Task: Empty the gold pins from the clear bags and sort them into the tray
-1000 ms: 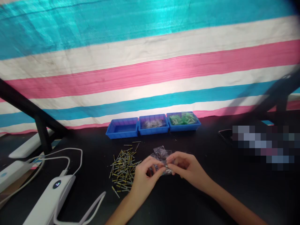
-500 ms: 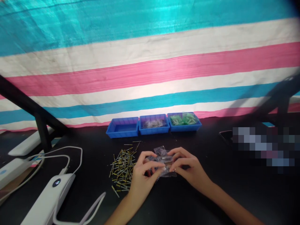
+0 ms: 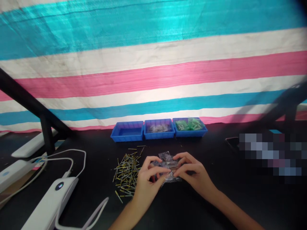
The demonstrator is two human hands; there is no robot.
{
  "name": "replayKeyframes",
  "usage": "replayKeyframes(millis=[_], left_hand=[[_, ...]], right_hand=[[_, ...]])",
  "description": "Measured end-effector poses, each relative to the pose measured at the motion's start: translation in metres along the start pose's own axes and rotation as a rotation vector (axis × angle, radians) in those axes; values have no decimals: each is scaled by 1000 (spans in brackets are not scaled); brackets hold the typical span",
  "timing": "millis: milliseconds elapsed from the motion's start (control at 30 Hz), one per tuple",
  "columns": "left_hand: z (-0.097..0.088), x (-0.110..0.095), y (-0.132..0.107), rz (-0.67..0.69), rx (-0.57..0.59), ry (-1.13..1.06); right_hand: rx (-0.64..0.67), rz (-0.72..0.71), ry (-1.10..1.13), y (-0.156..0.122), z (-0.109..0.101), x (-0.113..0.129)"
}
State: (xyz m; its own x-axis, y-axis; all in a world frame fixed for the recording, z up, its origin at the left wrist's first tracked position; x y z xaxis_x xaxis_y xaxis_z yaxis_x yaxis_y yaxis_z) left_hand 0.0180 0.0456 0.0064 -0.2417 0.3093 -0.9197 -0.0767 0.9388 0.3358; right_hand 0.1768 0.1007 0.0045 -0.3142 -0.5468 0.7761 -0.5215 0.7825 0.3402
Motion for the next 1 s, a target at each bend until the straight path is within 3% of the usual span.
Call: replayKeyframes(millis=[333, 567, 700, 867, 1000], left_hand=[[-1, 1, 2, -83, -19, 5], [-3, 1, 1, -135, -107, -18], [-4, 0, 0, -141, -129, -20], [-5, -1, -1, -137, -133, -33], [-7, -1, 0, -132, -154, -37]], right_hand=[[50, 168, -87, 2, 0, 0], [46, 373, 227, 0, 4, -17], [8, 414, 238, 6, -1, -31], [-35, 402, 224, 29, -3, -37], [-19, 312, 177, 70, 5, -29]])
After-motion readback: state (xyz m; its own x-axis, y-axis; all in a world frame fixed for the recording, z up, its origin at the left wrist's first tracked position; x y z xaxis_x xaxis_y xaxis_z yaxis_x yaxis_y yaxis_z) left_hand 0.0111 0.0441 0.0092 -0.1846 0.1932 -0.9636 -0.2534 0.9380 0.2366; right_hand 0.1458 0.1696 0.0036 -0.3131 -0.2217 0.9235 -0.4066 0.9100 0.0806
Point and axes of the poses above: each hand's wrist, its own y-axis towards the middle knuckle, its own z-axis out of the palm, x = y × z, the point moved 5 cm from there along y, towards the middle knuckle, and after that the axes turned 12 degrees about -y, right-handed, at the moved point
